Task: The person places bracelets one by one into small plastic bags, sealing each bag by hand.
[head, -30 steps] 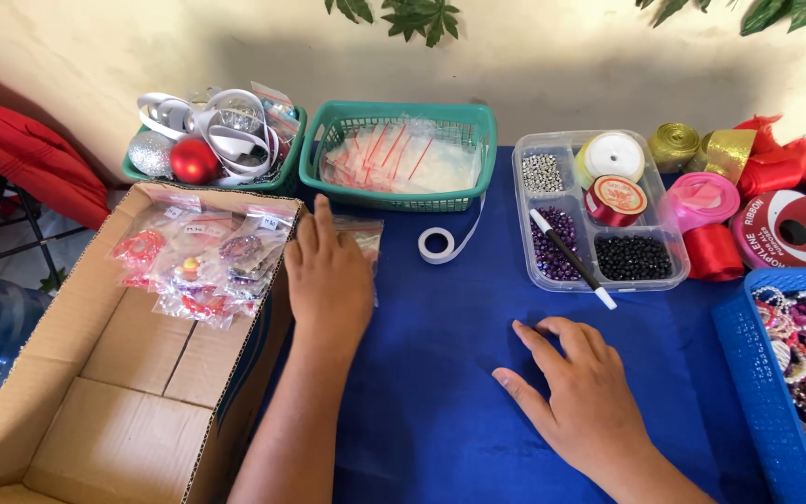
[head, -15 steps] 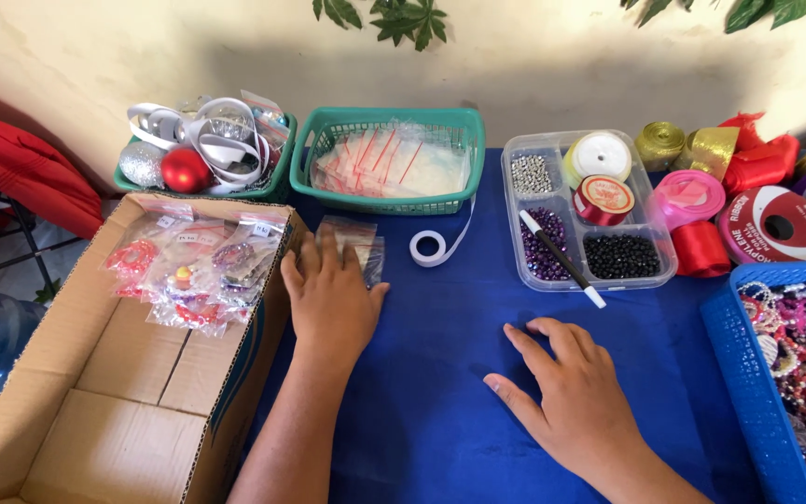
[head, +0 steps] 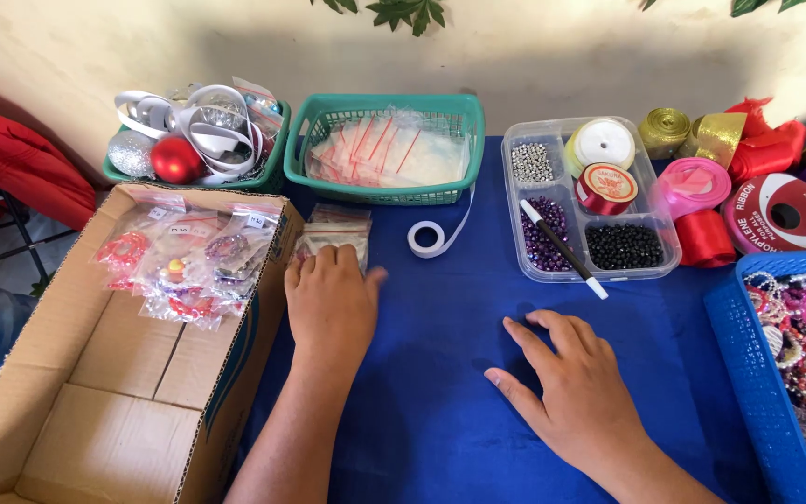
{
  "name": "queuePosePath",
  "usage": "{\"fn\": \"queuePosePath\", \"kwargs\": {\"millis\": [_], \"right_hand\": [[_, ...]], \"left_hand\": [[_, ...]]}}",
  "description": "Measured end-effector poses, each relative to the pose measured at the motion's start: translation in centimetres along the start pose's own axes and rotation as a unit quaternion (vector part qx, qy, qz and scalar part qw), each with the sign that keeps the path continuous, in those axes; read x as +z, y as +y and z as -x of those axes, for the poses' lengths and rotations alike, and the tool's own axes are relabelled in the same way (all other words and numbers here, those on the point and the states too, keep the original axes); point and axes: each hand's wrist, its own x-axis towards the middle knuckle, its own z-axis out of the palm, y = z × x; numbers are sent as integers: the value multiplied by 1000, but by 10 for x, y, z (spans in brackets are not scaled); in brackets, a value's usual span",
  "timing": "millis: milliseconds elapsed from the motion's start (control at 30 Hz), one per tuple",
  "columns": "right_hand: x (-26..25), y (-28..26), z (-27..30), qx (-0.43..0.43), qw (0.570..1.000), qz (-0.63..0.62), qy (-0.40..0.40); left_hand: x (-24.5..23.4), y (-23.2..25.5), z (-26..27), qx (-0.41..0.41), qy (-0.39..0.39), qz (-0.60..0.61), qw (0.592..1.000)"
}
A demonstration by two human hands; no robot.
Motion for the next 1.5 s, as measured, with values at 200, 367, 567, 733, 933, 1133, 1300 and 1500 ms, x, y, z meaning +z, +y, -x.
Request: {"fn": "queuePosePath", "kwargs": {"millis": [200,367,567,733,933,1133,1300,1500], "right_hand": [[-1,-1,-1,2,1000,7,-10],[-3,-2,-2,9,1000,6,-20],[-2,-2,-1,4,1000,10,-16],[-3,-1,-4,8,1000,10,-20],[-2,-1,-2,6,1000,8,-13],[-3,-1,-3,6,1000,8,-10],[-3,-1,-1,-6,1000,11,-6],[-5,-3,-4,1,1000,5,-14]], "left_hand": [[-6,2,1,2,-18,-19,1000],[4,-7,-3,27,3,-1,1000],[15,-23,-15,50,56,27,997],[29,-35,-22,73,50,30,996],[15,-26,-17,73,-10,6,997],[20,-27,-15,57,-71,-34,995],[11,-21,-12,73,-15,-20,997],[-23,35,1,141,-11,119,983]]}}
